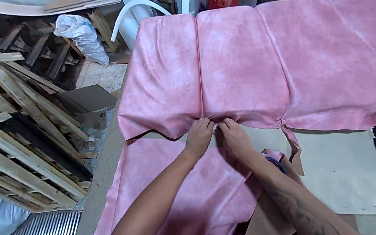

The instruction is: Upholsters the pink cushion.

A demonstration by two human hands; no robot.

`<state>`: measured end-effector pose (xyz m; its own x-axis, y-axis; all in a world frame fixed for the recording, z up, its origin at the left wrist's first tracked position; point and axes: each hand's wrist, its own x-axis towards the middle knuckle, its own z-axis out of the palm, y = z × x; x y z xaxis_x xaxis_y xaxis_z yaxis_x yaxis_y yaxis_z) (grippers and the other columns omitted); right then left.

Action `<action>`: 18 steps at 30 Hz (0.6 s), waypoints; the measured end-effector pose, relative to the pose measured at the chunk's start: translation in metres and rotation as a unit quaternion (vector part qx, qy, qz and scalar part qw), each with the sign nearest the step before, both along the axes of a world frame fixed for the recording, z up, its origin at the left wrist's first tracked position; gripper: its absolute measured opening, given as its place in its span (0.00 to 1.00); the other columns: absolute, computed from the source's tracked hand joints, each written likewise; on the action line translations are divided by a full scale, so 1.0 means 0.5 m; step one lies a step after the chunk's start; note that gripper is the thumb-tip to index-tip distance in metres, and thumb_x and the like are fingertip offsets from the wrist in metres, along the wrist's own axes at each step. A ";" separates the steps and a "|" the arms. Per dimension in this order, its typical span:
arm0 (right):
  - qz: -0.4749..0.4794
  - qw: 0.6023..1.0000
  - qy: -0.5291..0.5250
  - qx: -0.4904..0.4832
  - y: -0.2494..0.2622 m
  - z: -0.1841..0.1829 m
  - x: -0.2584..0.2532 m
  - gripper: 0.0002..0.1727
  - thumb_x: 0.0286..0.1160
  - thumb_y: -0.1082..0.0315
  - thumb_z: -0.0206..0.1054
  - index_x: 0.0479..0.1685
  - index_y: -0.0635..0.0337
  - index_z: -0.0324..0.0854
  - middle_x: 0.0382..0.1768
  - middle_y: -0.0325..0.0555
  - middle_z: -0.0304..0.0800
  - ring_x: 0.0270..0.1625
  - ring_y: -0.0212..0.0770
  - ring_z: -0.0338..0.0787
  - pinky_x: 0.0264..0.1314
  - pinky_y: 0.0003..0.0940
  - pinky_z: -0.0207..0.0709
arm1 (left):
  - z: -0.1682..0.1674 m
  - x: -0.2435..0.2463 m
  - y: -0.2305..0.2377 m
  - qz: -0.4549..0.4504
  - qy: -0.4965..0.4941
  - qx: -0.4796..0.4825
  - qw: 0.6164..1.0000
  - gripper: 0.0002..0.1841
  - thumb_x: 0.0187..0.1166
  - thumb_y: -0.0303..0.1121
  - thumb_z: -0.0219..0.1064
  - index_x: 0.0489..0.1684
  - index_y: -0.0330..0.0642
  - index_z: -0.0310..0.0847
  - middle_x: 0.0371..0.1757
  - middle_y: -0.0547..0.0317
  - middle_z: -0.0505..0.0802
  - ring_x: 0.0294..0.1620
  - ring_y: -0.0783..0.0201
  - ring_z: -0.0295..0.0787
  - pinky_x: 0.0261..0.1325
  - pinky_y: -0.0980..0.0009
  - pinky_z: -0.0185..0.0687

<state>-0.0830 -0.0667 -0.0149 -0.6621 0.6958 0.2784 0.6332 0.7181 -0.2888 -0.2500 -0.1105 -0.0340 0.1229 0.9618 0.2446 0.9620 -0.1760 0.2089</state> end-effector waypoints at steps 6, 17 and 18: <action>0.000 0.998 0.010 0.070 -0.002 0.013 0.018 0.14 0.78 0.70 0.64 0.57 0.60 0.88 0.62 0.57 0.88 0.71 0.58 0.84 0.76 0.58 0.76 | 0.010 0.004 -0.007 0.057 -0.042 0.031 0.997 0.08 0.80 0.30 0.64 0.45 0.38 0.89 0.53 0.45 0.91 0.63 0.42 0.84 0.65 0.42 0.79; -0.031 0.982 0.070 0.175 0.013 0.002 -0.055 0.09 0.79 0.72 0.61 0.38 0.62 0.87 0.39 0.49 0.90 0.47 0.50 0.90 0.52 0.42 0.84 | -0.014 -0.002 -0.021 0.032 -0.143 0.139 0.979 0.17 0.79 0.31 0.62 0.60 0.29 0.82 0.75 0.41 0.83 0.81 0.45 0.76 0.86 0.49 0.67; -0.040 0.982 0.071 0.172 0.011 0.002 -0.058 0.09 0.79 0.71 0.61 0.38 0.62 0.87 0.38 0.49 0.90 0.47 0.50 0.90 0.52 0.42 0.84 | -0.016 0.010 -0.009 0.063 -0.159 0.164 0.971 0.17 0.80 0.28 0.62 0.63 0.30 0.81 0.73 0.41 0.85 0.79 0.45 0.77 0.84 0.49 0.69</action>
<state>-0.1122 -0.0613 -0.0137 -0.5461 0.5930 0.5917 0.6624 0.7381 -0.1282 -0.2451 -0.1149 -0.0421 -0.1233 0.8284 0.5464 0.8759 -0.1680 0.4523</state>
